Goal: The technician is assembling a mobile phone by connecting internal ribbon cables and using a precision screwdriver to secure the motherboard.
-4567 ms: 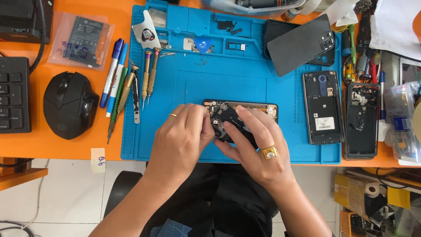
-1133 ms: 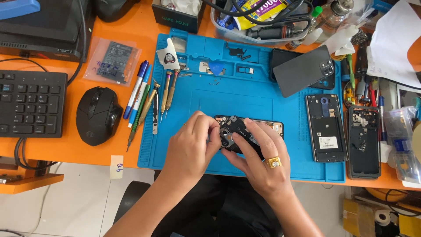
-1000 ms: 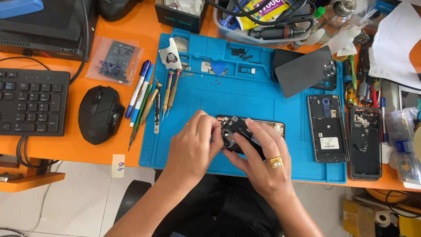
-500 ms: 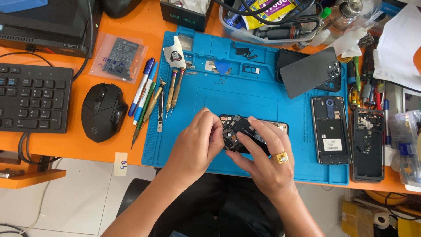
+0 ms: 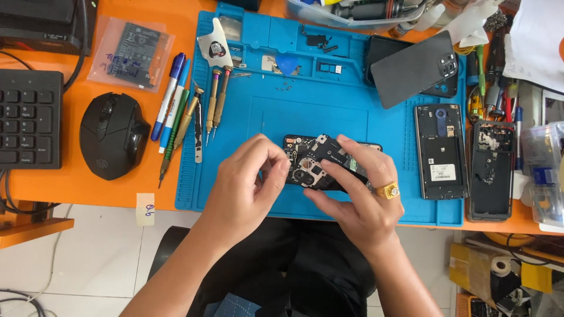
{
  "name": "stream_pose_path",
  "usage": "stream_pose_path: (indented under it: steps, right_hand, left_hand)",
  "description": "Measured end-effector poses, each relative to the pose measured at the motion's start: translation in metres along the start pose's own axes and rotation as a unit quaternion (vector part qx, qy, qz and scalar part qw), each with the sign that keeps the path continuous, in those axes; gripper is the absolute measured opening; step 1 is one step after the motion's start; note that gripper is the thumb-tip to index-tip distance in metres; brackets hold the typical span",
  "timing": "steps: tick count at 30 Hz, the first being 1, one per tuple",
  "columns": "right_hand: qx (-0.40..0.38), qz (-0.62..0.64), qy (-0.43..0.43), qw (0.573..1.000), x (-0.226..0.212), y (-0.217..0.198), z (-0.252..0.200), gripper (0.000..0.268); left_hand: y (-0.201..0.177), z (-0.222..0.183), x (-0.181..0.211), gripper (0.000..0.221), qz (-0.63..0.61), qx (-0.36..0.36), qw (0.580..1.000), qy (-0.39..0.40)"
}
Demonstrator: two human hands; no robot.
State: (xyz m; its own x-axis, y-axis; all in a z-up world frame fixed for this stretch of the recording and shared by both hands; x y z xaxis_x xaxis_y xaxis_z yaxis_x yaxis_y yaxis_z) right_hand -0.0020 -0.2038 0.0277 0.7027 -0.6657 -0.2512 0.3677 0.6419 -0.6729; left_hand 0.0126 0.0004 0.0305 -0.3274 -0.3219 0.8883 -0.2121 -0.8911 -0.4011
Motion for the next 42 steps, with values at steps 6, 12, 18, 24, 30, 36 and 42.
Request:
stream_pose_path:
  steps: [6,12,18,24,30,36,42]
  right_hand:
    - [-0.017,-0.054,-0.038,0.998,-0.003,-0.002,-0.001,0.032]
    - [-0.056,-0.087,-0.06,0.993,-0.007,-0.006,0.003,0.029]
    - [-0.065,-0.08,-0.062,0.993,-0.005,-0.007,0.002,0.03]
    - [-0.079,-0.064,-0.054,0.993,-0.003,-0.008,0.002,0.034]
    - [-0.086,-0.087,-0.058,0.991,-0.009,-0.006,0.006,0.029]
    - [-0.09,-0.099,-0.074,0.988,-0.013,-0.004,0.009,0.029]
    - [-0.094,-0.089,-0.07,0.989,-0.012,-0.003,0.009,0.029]
  left_hand:
    - [0.002,0.002,0.003,0.003,0.042,0.038,0.998,0.031]
    - [0.003,0.001,-0.003,0.008,0.132,0.02,0.99,0.046]
    - [0.004,0.0,-0.008,0.007,0.132,-0.023,0.991,0.022]
    - [0.001,0.001,-0.007,0.015,0.08,-0.061,0.995,-0.001]
    - [0.012,-0.004,-0.016,0.013,0.208,0.009,0.978,0.029]
    - [0.012,-0.003,-0.013,0.022,0.244,0.045,0.968,0.039]
    - [0.01,0.0,-0.013,0.021,0.204,0.039,0.977,0.04]
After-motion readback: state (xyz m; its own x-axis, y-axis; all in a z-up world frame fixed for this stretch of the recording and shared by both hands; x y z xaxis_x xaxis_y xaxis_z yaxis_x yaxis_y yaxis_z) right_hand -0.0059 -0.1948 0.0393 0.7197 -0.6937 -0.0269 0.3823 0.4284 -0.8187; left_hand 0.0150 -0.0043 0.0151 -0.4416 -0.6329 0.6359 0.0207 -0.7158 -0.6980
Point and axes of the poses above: each hand's wrist, its own z-axis towards the middle knuckle, its own y-axis out of the palm, x = y × z, the point moved 2 cm from there along z, towards the middle knuckle, and after that the axes turned 3 degrees about -x, right-handed, at the moved point
